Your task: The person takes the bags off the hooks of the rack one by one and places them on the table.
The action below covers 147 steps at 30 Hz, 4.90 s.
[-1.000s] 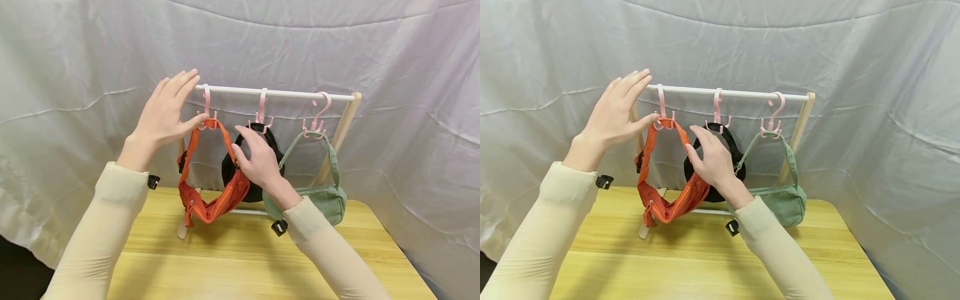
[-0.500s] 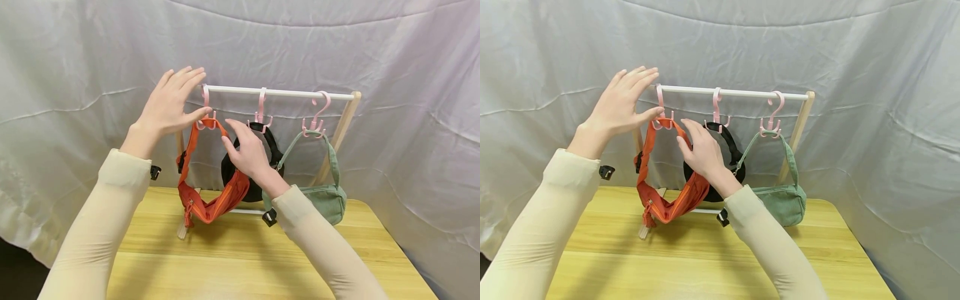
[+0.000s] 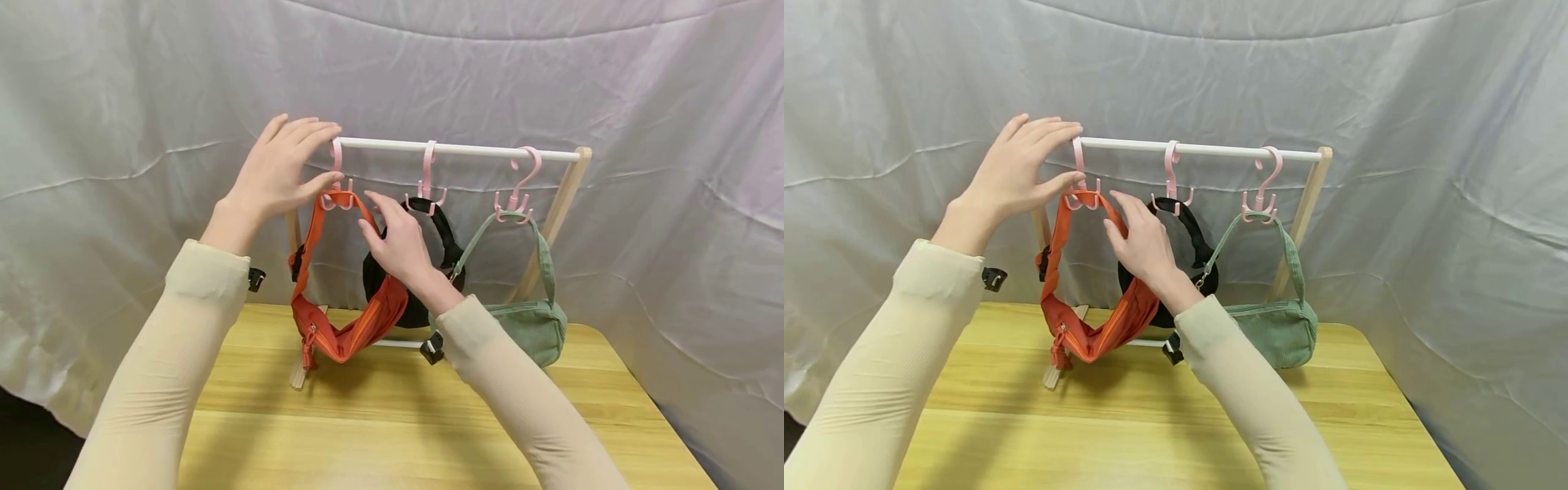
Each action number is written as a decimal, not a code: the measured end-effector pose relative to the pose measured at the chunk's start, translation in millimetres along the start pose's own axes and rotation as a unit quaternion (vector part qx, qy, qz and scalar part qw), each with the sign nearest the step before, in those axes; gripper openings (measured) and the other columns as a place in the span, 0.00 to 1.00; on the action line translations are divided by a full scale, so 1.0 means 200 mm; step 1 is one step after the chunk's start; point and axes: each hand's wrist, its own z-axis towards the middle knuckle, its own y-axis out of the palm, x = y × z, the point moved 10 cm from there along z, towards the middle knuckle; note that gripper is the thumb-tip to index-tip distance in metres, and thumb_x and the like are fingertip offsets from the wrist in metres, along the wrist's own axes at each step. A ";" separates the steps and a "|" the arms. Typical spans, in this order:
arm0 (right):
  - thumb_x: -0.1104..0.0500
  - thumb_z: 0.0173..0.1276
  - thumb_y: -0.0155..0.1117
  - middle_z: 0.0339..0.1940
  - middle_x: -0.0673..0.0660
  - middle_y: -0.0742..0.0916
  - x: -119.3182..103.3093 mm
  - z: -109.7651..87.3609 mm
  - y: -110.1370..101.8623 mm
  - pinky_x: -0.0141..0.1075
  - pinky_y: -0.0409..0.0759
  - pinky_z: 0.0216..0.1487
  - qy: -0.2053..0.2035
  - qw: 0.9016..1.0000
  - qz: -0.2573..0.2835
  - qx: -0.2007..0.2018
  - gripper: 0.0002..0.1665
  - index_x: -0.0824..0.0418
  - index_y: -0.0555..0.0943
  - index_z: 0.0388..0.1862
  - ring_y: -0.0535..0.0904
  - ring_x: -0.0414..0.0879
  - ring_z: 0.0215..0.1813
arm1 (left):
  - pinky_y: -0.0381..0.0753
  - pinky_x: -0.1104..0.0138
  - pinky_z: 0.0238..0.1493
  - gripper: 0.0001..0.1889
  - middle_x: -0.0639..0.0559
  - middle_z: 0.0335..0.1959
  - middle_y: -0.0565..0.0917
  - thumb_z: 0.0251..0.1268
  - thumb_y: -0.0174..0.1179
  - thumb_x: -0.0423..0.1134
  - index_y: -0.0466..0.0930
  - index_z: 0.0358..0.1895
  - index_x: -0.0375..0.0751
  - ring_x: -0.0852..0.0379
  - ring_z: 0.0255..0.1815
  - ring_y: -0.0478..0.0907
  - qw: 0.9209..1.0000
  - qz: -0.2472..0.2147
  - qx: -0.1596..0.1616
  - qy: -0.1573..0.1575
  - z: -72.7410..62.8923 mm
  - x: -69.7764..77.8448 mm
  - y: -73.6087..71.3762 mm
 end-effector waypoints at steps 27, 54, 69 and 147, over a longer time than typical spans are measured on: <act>0.60 0.77 0.64 0.56 0.59 0.88 0.01 0.01 0.01 0.39 0.85 0.44 0.028 0.999 0.022 0.028 0.23 0.59 0.81 0.69 0.85 0.48 0.43 | 0.60 0.49 0.77 0.28 0.46 0.63 0.85 0.67 0.72 0.40 0.79 0.69 0.45 0.45 0.65 0.79 0.995 -0.009 0.093 0.027 -0.01 0.02 -0.02; 0.55 0.80 0.62 0.44 0.54 0.93 0.03 0.05 -0.08 0.41 0.86 0.44 0.043 0.994 0.005 0.104 0.14 0.58 0.89 0.55 0.89 0.46 0.43 | 0.61 0.51 0.75 0.28 0.48 0.61 0.86 0.66 0.73 0.41 0.80 0.68 0.48 0.44 0.58 0.81 0.995 -0.032 0.095 0.015 0.02 0.01 -0.01; 0.56 0.78 0.65 0.44 0.54 0.93 0.01 0.07 -0.12 0.40 0.87 0.41 0.027 0.990 0.029 0.135 0.11 0.57 0.89 0.52 0.90 0.46 0.42 | 0.61 0.51 0.74 0.28 0.48 0.61 0.86 0.66 0.73 0.43 0.80 0.69 0.48 0.44 0.57 0.81 0.995 -0.033 0.096 0.012 0.02 0.01 -0.01; 0.58 0.77 0.67 0.43 0.54 0.93 -0.09 0.15 -0.20 0.32 0.80 0.34 0.019 0.982 0.067 0.176 0.09 0.59 0.89 0.50 0.89 0.44 0.39 | 0.63 0.51 0.71 0.27 0.49 0.59 0.87 0.65 0.73 0.44 0.81 0.68 0.49 0.44 0.58 0.82 0.994 -0.036 0.104 0.003 0.01 -0.03 0.00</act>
